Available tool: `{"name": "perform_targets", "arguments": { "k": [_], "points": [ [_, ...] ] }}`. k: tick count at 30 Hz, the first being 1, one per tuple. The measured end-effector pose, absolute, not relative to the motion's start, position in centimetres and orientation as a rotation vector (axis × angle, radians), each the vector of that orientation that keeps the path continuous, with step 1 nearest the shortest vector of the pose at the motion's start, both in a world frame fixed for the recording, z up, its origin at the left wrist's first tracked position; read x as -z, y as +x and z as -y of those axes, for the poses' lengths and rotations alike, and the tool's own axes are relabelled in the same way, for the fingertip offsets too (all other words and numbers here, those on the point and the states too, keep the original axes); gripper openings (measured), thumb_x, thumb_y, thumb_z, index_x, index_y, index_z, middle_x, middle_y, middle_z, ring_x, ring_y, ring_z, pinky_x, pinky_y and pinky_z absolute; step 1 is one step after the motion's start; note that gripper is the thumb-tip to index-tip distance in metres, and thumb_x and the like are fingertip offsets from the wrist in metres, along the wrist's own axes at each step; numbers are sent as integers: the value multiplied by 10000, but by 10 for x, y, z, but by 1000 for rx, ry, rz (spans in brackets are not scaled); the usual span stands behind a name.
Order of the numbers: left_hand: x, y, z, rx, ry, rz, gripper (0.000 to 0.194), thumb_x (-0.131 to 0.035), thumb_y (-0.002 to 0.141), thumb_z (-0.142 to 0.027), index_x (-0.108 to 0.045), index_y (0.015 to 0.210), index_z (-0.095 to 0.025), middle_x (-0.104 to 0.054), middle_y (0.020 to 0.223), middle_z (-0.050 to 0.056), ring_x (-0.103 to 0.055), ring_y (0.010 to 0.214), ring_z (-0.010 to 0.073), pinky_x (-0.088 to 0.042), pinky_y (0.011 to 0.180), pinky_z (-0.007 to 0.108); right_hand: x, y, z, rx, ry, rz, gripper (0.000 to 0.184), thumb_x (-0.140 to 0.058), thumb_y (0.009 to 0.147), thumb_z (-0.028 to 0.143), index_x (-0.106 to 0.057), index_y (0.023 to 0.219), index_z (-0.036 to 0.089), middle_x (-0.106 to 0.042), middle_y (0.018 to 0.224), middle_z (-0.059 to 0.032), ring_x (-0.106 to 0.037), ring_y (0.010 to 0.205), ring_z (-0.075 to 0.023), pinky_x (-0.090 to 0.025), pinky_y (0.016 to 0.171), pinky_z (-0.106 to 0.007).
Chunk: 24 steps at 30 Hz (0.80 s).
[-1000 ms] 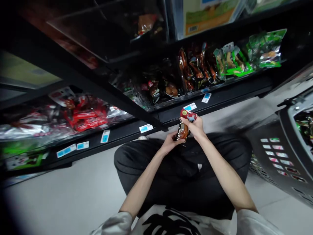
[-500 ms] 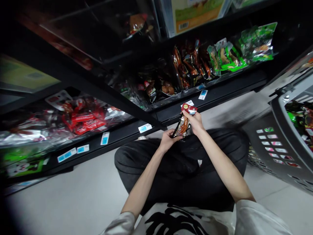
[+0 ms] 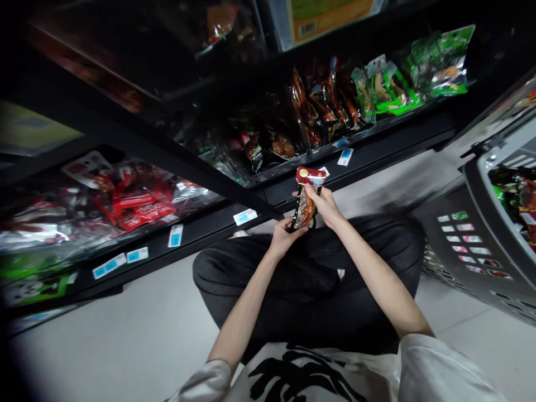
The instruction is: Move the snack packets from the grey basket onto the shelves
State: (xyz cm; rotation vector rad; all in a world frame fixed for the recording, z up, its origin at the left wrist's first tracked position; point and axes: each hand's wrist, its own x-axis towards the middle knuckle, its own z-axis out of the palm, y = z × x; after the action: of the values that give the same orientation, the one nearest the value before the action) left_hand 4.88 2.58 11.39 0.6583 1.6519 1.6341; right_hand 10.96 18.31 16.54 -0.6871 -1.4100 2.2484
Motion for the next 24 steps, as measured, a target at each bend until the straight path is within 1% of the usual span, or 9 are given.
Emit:
{"name": "perform_targets", "arguments": {
  "k": [3, 6, 9, 13, 16, 18, 21, 24],
  "points": [
    [-114, 51, -27, -1615, 695, -1589, 384, -882, 699, -345, -745, 1018, -183, -791, 1019, 71, -733, 956, 259, -555, 926, 409, -164, 110, -184, -2216, -707, 1516, 478, -765, 755, 613, -715, 920, 168, -784, 1000, -103, -701, 783, -181, -559, 722, -288],
    [-112, 51, -29, -1622, 651, -1578, 383, -849, 742, -393, -738, 1047, -191, -780, 1047, 70, -718, 976, 252, -542, 937, 408, -162, 110, -182, -2222, -702, 1618, 498, -774, 752, 593, -734, 992, 158, -779, 1033, -112, -698, 770, -180, -558, 685, -285],
    [-107, 50, -30, -1677, 580, -1596, 339, -826, 760, -433, -731, 975, -188, -774, 968, 63, -714, 902, 230, -552, 857, 368, -158, 111, -178, -2294, -649, 1684, 470, -786, 751, 563, -742, 979, 155, -780, 986, -106, -703, 764, -184, -563, 686, -291],
    [-101, 47, -29, -1752, 512, -1646, 304, -847, 731, -428, -691, 835, -188, -737, 828, 25, -681, 754, 172, -538, 740, 301, -154, 112, -178, -2299, -615, 1775, 382, -846, 700, 483, -741, 889, 167, -769, 882, -60, -695, 760, -181, -557, 710, -297],
    [-100, 46, -29, -1790, 480, -1626, 307, -844, 733, -433, -671, 811, -191, -715, 779, 6, -652, 698, 149, -517, 682, 273, -154, 113, -181, -2254, -647, 1802, 374, -913, 597, 391, -733, 837, 167, -752, 834, -31, -677, 738, -169, -541, 706, -290],
    [-101, 46, -28, -1798, 472, -1607, 312, -840, 737, -434, -656, 798, -191, -692, 731, -9, -623, 651, 133, -494, 645, 258, -154, 114, -183, -2236, -707, 1780, 396, -937, 535, 348, -735, 816, 158, -749, 831, -30, -671, 729, -167, -530, 693, -287],
    [-101, 45, -28, -1787, 477, -1614, 316, -845, 737, -425, -638, 775, -189, -649, 683, -26, -574, 605, 112, -452, 608, 238, -152, 115, -185, -2199, -780, 1782, 386, -940, 512, 326, -736, 784, 144, -740, 797, -33, -655, 688, -162, -506, 648, -282],
    [-102, 44, -28, -1775, 490, -1632, 323, -851, 731, -425, -634, 764, -189, -624, 670, -31, -549, 601, 108, -429, 598, 234, -151, 115, -185, -2179, -780, 1795, 366, -935, 518, 332, -737, 763, 145, -737, 782, -32, -650, 676, -162, -504, 640, -286]
  ]
}}
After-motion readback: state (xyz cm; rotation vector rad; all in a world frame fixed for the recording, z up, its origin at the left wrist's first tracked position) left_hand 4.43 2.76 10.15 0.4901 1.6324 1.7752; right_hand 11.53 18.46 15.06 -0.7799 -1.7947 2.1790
